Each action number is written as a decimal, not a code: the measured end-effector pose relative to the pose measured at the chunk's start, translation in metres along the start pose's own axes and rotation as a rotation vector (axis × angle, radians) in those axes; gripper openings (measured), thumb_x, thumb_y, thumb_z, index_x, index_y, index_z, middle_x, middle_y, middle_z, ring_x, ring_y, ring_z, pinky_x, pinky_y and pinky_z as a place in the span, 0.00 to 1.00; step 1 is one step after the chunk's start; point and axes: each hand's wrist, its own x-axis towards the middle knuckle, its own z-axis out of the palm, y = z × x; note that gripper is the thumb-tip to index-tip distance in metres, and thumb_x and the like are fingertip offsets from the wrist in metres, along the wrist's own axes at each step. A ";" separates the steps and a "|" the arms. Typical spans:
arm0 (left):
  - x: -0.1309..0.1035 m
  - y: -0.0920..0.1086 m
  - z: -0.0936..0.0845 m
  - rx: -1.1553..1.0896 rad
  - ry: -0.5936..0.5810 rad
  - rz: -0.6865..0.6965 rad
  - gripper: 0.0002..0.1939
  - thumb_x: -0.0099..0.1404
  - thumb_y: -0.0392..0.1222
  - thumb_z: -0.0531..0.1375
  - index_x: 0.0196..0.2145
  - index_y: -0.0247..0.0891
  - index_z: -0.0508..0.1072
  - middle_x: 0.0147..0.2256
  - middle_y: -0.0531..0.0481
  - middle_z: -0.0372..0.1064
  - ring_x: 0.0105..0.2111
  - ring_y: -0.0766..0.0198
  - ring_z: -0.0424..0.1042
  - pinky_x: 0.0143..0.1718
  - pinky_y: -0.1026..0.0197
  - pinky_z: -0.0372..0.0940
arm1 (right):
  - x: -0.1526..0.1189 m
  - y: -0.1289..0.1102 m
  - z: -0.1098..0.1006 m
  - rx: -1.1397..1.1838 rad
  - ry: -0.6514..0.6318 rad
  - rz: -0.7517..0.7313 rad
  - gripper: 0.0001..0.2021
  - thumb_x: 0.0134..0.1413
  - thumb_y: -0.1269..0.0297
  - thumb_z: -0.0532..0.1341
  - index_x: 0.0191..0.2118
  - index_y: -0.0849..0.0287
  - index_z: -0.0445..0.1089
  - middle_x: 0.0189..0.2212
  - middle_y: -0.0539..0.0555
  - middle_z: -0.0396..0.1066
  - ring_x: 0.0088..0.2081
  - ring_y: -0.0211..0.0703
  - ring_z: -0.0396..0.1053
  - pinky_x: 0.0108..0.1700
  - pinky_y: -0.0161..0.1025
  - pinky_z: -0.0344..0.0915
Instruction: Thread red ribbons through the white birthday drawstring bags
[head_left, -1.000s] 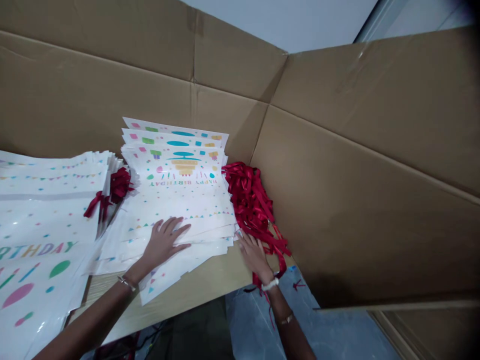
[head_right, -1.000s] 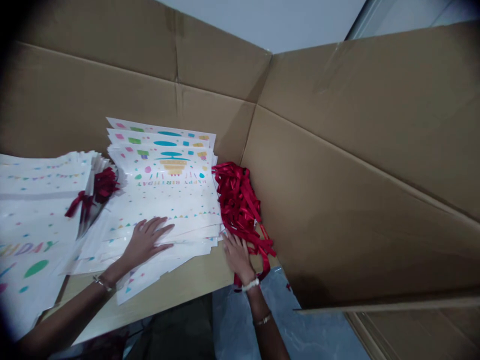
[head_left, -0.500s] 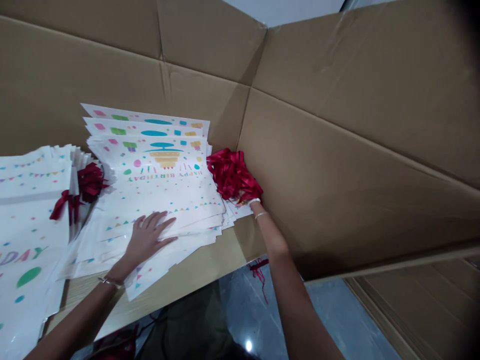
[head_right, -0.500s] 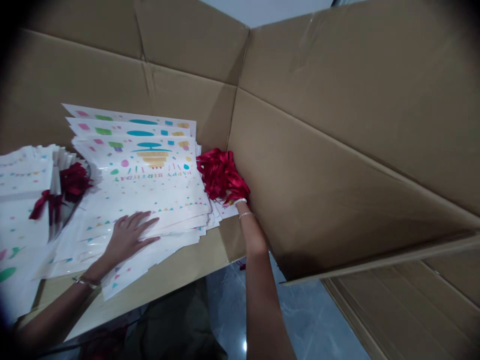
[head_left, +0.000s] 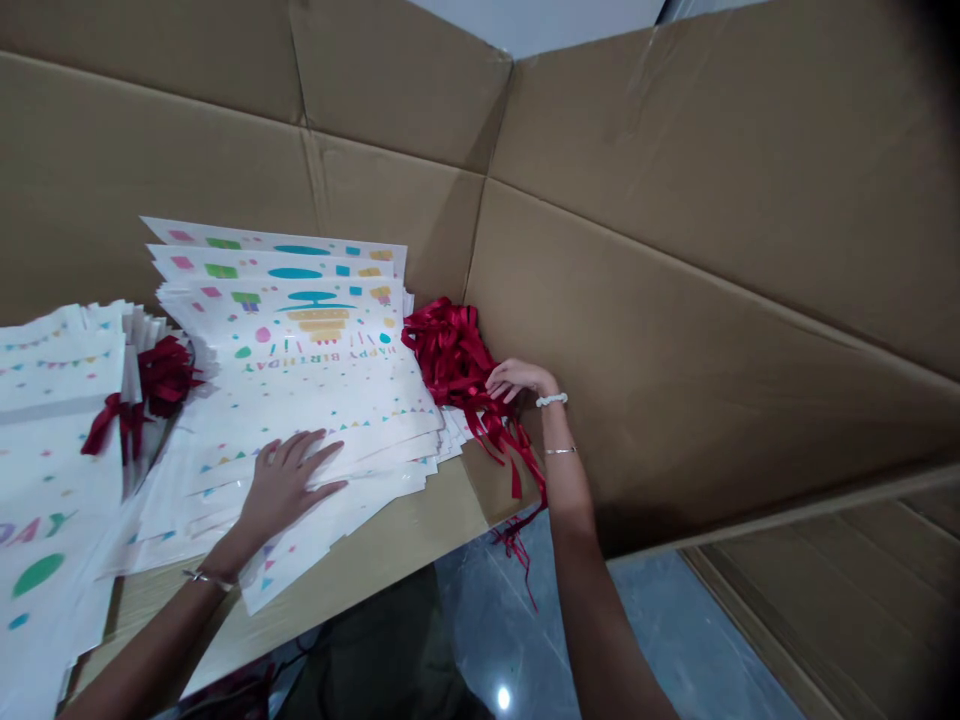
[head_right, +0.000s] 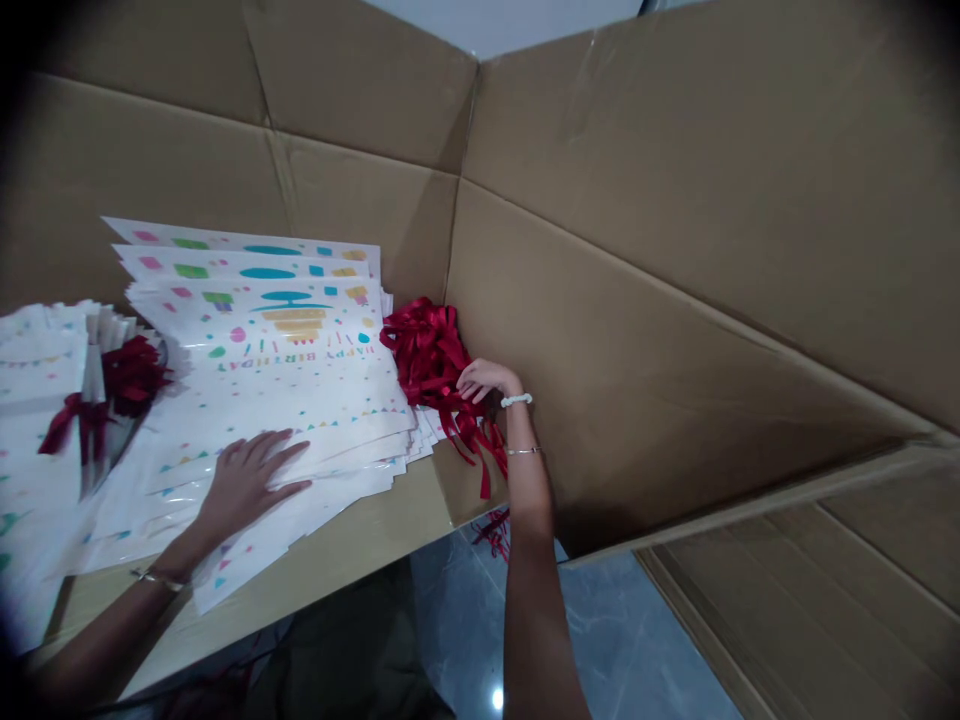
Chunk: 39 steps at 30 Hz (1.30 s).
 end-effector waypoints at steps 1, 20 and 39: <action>0.000 0.000 0.000 0.002 -0.003 -0.001 0.30 0.71 0.65 0.56 0.62 0.47 0.71 0.65 0.40 0.62 0.65 0.39 0.58 0.66 0.35 0.46 | 0.009 -0.002 -0.002 -0.010 -0.027 0.025 0.12 0.68 0.63 0.61 0.37 0.68 0.73 0.26 0.52 0.73 0.25 0.32 0.68 0.31 0.31 0.68; -0.002 0.010 -0.038 -0.485 0.065 -0.200 0.20 0.75 0.53 0.52 0.54 0.40 0.74 0.53 0.42 0.71 0.55 0.53 0.68 0.59 0.50 0.63 | -0.109 0.055 0.215 -0.924 -0.439 -0.640 0.32 0.71 0.42 0.49 0.74 0.49 0.52 0.74 0.57 0.44 0.73 0.60 0.43 0.70 0.62 0.45; -0.019 0.002 -0.049 -0.071 -0.325 0.076 0.57 0.53 0.74 0.66 0.73 0.45 0.56 0.71 0.35 0.50 0.69 0.35 0.49 0.68 0.33 0.40 | -0.114 0.066 0.209 -0.891 -0.562 -0.678 0.54 0.54 0.26 0.56 0.77 0.49 0.40 0.76 0.59 0.28 0.76 0.61 0.29 0.71 0.68 0.28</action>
